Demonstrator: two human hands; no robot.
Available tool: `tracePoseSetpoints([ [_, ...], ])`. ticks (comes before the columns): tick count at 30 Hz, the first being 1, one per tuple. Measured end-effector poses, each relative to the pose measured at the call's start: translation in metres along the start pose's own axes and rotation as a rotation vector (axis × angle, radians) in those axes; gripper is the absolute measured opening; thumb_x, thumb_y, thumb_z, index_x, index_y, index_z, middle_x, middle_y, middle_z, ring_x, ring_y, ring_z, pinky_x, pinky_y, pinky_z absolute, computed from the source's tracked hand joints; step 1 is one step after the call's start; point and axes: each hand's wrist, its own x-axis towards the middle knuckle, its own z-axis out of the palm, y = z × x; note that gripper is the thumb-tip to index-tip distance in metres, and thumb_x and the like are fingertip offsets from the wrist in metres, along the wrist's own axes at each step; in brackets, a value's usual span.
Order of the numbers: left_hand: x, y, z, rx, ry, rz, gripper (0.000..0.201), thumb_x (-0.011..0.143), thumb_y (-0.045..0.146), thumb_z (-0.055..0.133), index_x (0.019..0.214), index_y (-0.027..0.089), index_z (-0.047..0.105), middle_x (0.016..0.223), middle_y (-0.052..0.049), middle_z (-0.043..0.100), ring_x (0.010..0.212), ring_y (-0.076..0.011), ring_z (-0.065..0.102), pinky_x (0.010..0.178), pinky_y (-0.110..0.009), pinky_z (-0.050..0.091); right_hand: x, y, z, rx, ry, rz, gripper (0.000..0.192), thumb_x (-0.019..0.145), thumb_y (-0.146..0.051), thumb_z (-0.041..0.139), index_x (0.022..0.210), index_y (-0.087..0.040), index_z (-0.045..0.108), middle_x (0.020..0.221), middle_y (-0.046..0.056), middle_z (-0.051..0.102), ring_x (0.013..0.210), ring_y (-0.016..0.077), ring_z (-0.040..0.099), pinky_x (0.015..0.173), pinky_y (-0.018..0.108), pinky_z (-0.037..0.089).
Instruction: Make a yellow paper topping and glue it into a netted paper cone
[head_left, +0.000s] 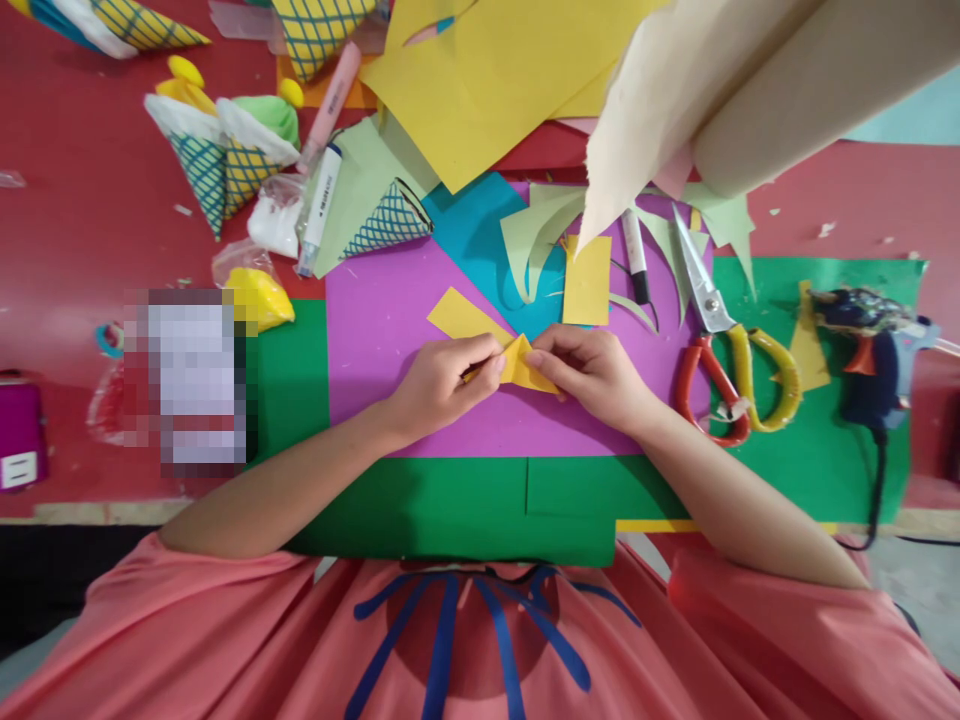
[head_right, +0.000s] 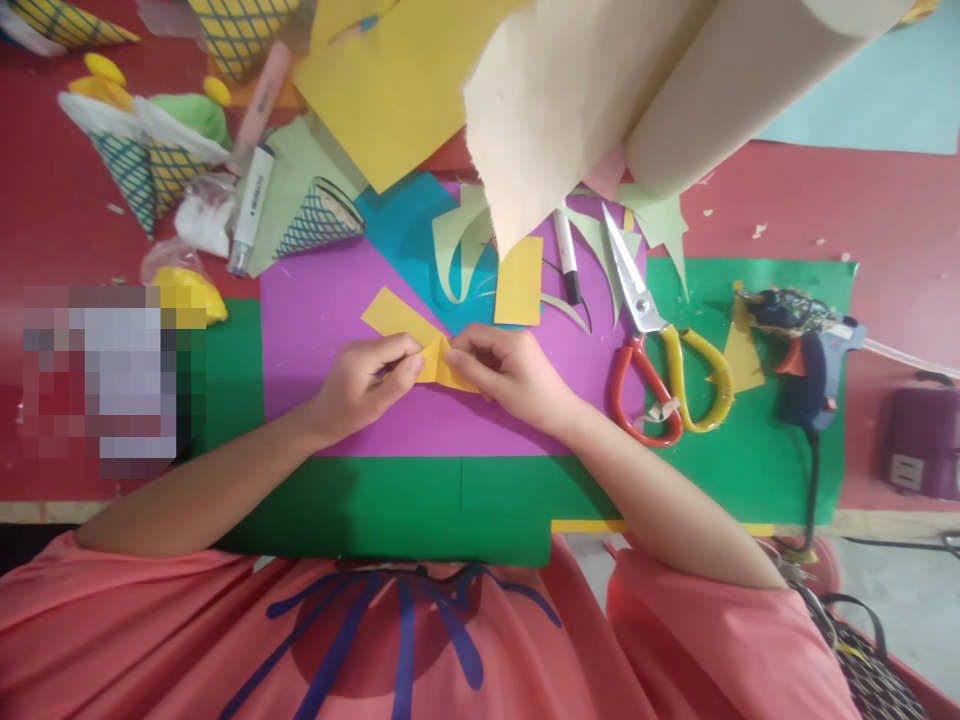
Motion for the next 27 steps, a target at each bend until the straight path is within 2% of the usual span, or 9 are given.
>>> tracePoseSetpoints([
  [11,0.0,-0.0007,0.0005,0.0,-0.013,0.004,0.027,0.091,0.013,0.049,0.066,0.018,0.039,0.054,0.009,0.032,0.046,-0.003,0.03,0.045,-0.016,0.025,-0.0003,0.0001,-0.0002,-0.025,-0.011,-0.007,0.025,0.092,-0.032,0.057,0.073,-0.016,0.057,0.056,-0.005,0.049,0.05,0.0063,0.043,0.049,0.022,0.032],
  [18,-0.0025,-0.0016,-0.0014,-0.062,0.015,-0.074,0.028,0.095,0.022,0.045,0.068,0.019,0.042,0.054,0.008,0.035,0.046,-0.004,0.034,0.045,-0.017,0.028,-0.0001,0.0015,-0.0016,0.031,0.018,-0.03,0.03,0.092,-0.04,0.06,0.073,-0.017,0.057,0.059,-0.005,0.052,0.052,0.0069,0.045,0.051,0.022,0.034],
  [22,-0.0013,-0.0012,-0.0015,-0.116,0.047,-0.121,0.031,0.097,0.031,0.045,0.069,0.019,0.044,0.053,0.007,0.039,0.045,-0.0049,0.037,0.045,-0.018,0.031,-0.0006,0.0018,-0.0032,0.058,0.057,-0.071,0.032,0.095,-0.043,0.054,0.078,-0.017,0.059,0.065,-0.003,0.055,0.058,0.0077,0.048,0.056,0.022,0.037],
  [27,0.0004,-0.0008,-0.0011,-0.129,0.047,-0.137,0.032,0.097,0.034,0.044,0.069,0.019,0.044,0.053,0.007,0.04,0.045,-0.0051,0.038,0.044,-0.018,0.031,-0.0017,0.0015,-0.0034,0.156,0.014,-0.019,0.031,0.093,-0.046,0.057,0.079,-0.018,0.059,0.059,-0.005,0.053,0.05,0.0071,0.047,0.049,0.022,0.036],
])
